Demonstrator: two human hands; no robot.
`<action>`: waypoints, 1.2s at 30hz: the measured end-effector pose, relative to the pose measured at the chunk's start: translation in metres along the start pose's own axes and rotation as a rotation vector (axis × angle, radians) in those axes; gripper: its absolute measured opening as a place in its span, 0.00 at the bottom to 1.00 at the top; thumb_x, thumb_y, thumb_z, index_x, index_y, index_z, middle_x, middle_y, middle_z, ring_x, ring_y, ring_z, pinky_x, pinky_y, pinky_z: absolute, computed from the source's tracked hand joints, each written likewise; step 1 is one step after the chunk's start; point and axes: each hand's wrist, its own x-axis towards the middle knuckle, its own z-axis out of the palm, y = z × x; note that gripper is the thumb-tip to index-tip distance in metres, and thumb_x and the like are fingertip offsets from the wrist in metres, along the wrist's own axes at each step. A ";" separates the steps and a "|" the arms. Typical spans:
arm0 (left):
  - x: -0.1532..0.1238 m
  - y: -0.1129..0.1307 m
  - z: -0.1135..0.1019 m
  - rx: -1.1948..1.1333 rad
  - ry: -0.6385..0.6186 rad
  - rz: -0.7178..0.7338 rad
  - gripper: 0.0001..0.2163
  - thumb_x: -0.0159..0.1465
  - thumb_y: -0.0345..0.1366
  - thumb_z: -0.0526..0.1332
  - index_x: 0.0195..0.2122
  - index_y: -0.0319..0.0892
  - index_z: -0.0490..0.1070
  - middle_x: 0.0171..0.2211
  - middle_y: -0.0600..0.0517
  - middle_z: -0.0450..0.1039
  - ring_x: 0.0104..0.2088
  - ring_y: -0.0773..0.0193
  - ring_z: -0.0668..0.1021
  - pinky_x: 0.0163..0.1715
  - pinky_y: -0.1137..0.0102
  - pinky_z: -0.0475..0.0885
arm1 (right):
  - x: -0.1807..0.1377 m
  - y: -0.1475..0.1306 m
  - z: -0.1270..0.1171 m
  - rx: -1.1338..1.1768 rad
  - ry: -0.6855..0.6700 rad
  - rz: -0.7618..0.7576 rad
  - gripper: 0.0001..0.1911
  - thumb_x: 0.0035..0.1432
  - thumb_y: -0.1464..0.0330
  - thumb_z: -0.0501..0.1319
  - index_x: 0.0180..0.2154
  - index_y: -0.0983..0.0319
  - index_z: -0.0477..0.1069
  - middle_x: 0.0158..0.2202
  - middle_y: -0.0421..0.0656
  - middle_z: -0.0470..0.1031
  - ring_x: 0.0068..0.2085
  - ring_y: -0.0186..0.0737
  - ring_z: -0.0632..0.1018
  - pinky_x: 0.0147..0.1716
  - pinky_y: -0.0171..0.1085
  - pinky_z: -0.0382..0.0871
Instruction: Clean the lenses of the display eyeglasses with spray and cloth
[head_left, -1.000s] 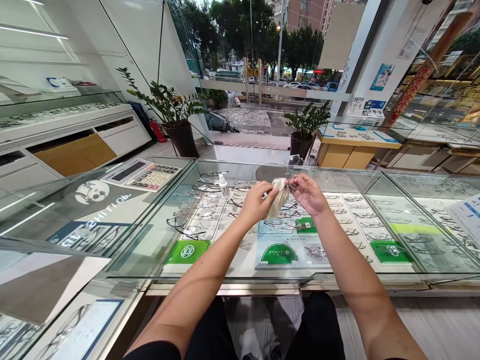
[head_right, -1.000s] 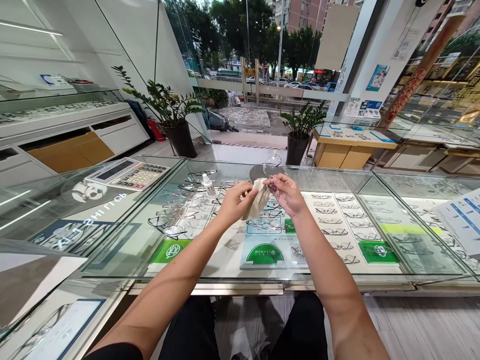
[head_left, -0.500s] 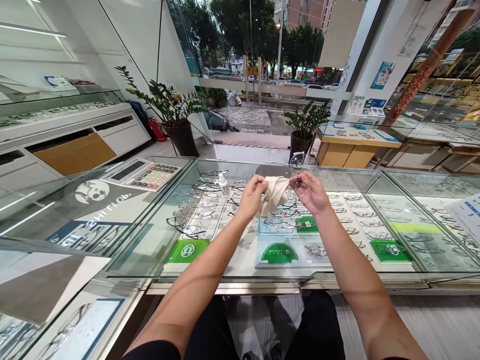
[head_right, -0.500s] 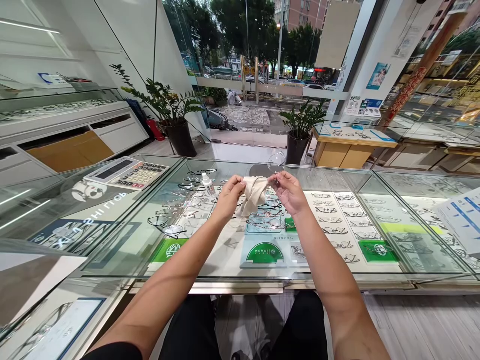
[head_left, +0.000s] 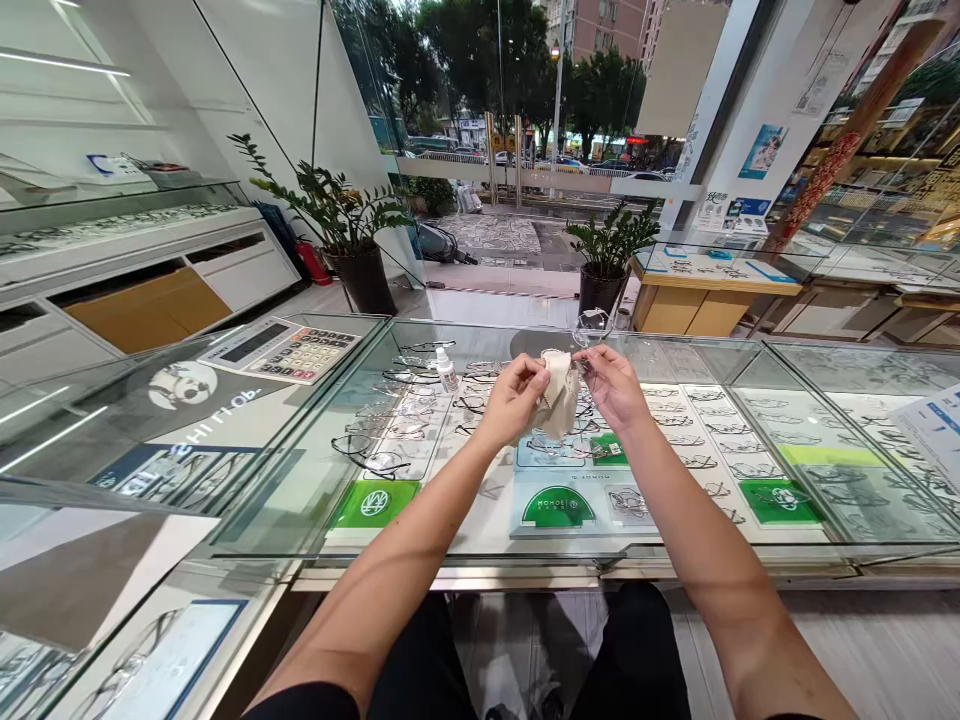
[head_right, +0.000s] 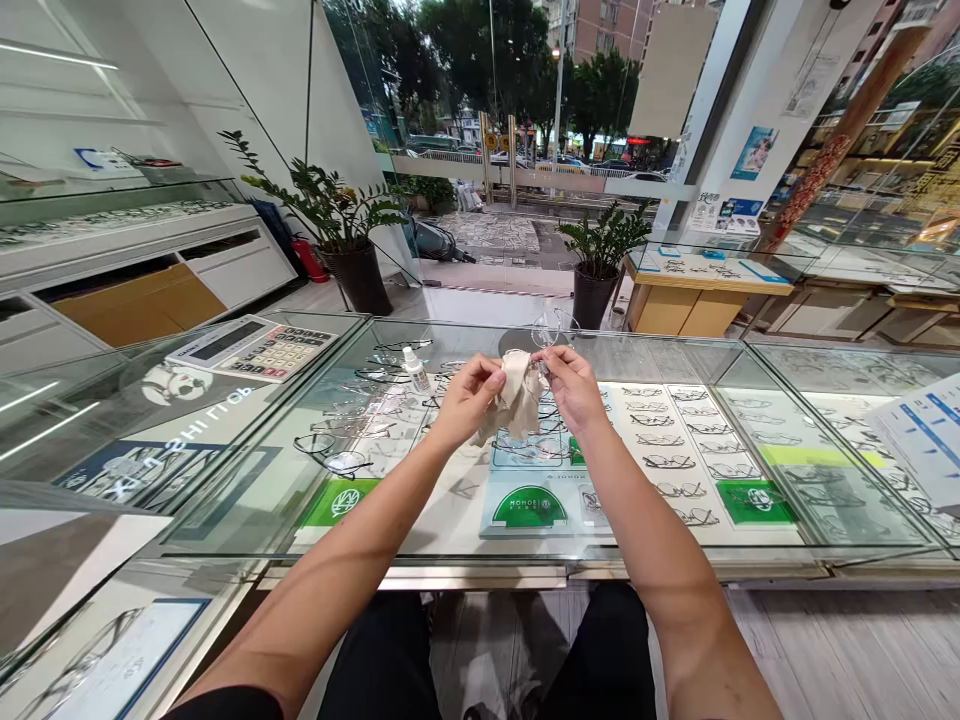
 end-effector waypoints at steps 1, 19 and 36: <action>-0.001 0.001 0.002 0.002 -0.013 0.017 0.22 0.66 0.57 0.67 0.34 0.42 0.66 0.31 0.55 0.66 0.26 0.70 0.65 0.27 0.72 0.59 | -0.001 0.002 0.001 0.003 0.010 -0.007 0.13 0.48 0.60 0.80 0.32 0.57 0.81 0.36 0.39 0.84 0.39 0.37 0.79 0.44 0.36 0.75; -0.005 0.007 0.015 -0.356 -0.032 -0.381 0.35 0.54 0.54 0.78 0.52 0.43 0.64 0.30 0.55 0.78 0.25 0.65 0.76 0.28 0.72 0.69 | -0.011 0.010 0.013 0.065 -0.008 0.079 0.13 0.47 0.59 0.79 0.30 0.58 0.82 0.35 0.40 0.83 0.38 0.36 0.79 0.38 0.32 0.75; -0.004 -0.008 0.013 -0.372 -0.057 -0.411 0.33 0.54 0.54 0.78 0.50 0.42 0.65 0.27 0.57 0.75 0.23 0.69 0.73 0.27 0.74 0.65 | -0.010 0.011 0.011 0.069 0.037 0.098 0.14 0.46 0.59 0.80 0.31 0.57 0.81 0.37 0.40 0.84 0.38 0.37 0.80 0.36 0.33 0.75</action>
